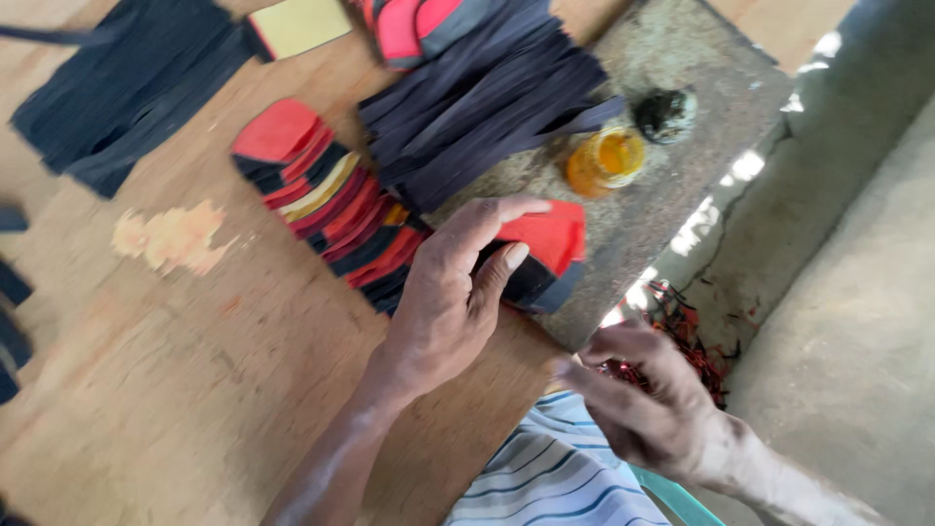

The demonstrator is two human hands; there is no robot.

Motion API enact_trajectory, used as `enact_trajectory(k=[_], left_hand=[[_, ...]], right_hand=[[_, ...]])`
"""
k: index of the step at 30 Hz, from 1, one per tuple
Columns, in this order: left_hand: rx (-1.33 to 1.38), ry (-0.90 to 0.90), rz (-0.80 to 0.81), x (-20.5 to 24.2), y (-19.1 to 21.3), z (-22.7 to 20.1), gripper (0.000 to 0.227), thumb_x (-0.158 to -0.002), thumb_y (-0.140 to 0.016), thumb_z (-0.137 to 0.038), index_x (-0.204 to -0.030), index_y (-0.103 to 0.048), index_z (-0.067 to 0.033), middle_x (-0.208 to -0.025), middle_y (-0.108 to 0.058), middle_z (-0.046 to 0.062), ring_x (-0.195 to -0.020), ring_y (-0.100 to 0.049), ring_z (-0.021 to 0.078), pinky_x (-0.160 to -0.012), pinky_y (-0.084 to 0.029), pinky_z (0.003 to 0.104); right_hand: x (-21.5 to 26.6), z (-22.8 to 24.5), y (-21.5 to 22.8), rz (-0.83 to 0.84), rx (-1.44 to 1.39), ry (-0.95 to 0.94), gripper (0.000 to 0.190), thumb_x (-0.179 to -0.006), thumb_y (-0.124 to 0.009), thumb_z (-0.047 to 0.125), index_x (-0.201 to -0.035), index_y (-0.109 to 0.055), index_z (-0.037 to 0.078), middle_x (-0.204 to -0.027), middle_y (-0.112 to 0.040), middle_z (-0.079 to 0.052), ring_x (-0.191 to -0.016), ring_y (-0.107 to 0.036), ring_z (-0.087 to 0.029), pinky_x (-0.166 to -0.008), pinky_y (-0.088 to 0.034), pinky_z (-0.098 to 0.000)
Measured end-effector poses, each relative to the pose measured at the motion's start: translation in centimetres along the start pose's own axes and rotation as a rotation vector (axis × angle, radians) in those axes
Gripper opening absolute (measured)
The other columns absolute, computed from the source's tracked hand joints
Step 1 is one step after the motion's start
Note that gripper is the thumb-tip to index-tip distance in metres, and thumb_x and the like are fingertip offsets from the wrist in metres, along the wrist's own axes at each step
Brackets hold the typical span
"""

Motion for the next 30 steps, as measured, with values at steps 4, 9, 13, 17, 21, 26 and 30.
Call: enact_trajectory(k=[4, 9, 13, 17, 21, 26, 30], left_hand=[[-0.068, 0.263, 0.091, 2.7, 3.3, -0.9, 0.039, -0.098, -0.066, 0.000, -0.136, -0.063, -0.0091, -0.107, -0.062, 0.019, -0.101, -0.065, 0.0329, -0.092, -0.054, 0.040], [-0.171, 0.271, -0.012, 7.3, 6.9, 0.3, 0.032, -0.093, -0.068, -0.001, -0.124, -0.063, -0.0062, -0.118, -0.074, 0.012, -0.113, -0.072, 0.0289, -0.095, -0.056, 0.037], [-0.299, 0.393, -0.035, 10.9, 8.3, 2.5, 0.033, -0.088, -0.069, -0.002, -0.120, -0.067, -0.0082, -0.115, -0.074, 0.013, -0.108, -0.072, 0.0318, -0.091, -0.056, 0.040], [-0.397, 0.500, -0.049, 12.8, 8.6, 4.6, 0.033, -0.087, -0.069, -0.003, -0.119, -0.069, -0.0108, -0.118, -0.073, 0.012, -0.109, -0.069, 0.0334, -0.092, -0.054, 0.043], [-0.504, 0.484, -0.079, 13.5, 8.4, 4.6, 0.035, -0.084, -0.071, -0.003, -0.119, -0.069, -0.0079, -0.117, -0.066, 0.014, -0.111, -0.061, 0.0350, -0.095, -0.049, 0.045], [-0.589, 0.434, -0.074, 12.8, 8.1, 4.5, 0.034, -0.081, -0.071, -0.001, -0.115, -0.070, -0.0070, -0.110, -0.066, 0.009, -0.108, -0.061, 0.0312, -0.094, -0.051, 0.043], [-0.735, 0.322, -0.096, 12.4, 7.4, 4.0, 0.029, -0.082, -0.072, 0.000, -0.109, -0.073, -0.0108, -0.108, -0.067, 0.005, -0.106, -0.061, 0.0293, -0.095, -0.050, 0.044]], right_hand=[[-0.9, 0.6, -0.8, -0.125, -0.089, -0.255, 0.047, -0.087, -0.076, -0.003, -0.130, -0.060, 0.007, -0.114, -0.059, -0.012, -0.090, -0.062, -0.016, -0.074, -0.053, -0.0285], [-2.2, 0.8, -2.2, -0.100, -0.124, -0.320, 0.049, -0.087, -0.075, -0.002, -0.133, -0.057, 0.007, -0.115, -0.060, -0.013, -0.086, -0.061, -0.014, -0.069, -0.051, -0.0265], [-3.0, 1.4, -4.0, 0.009, -0.173, -0.235, 0.055, -0.086, -0.077, 0.002, -0.136, -0.054, 0.005, -0.116, -0.061, -0.012, -0.095, -0.061, -0.020, -0.076, -0.053, -0.0308], [-3.7, 2.3, -5.7, 0.090, -0.233, -0.204, 0.060, -0.084, -0.077, 0.001, -0.139, -0.053, 0.005, -0.117, -0.062, -0.014, -0.100, -0.063, -0.025, -0.077, -0.055, -0.0332], [-4.2, 2.7, -6.6, 0.150, -0.276, -0.175, 0.065, -0.084, -0.076, -0.001, -0.143, -0.051, 0.005, -0.116, -0.062, -0.013, -0.104, -0.064, -0.027, -0.084, -0.056, -0.0372], [-4.4, 2.5, -7.1, 0.195, -0.260, -0.196, 0.065, -0.083, -0.076, 0.000, -0.143, -0.052, 0.005, -0.116, -0.062, -0.014, -0.104, -0.064, -0.028, -0.082, -0.056, -0.0365], [-4.3, 2.2, -6.7, 0.202, -0.242, -0.209, 0.065, -0.083, -0.077, 0.000, -0.143, -0.053, 0.006, -0.115, -0.062, -0.013, -0.102, -0.064, -0.028, -0.081, -0.055, -0.0371]])
Point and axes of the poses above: each hand's wrist, its own x-axis away from the middle knuckle, its own y-axis out of the back of the hand, z = x × y, the point moved 3 cm from there along -x, towards the middle knuckle
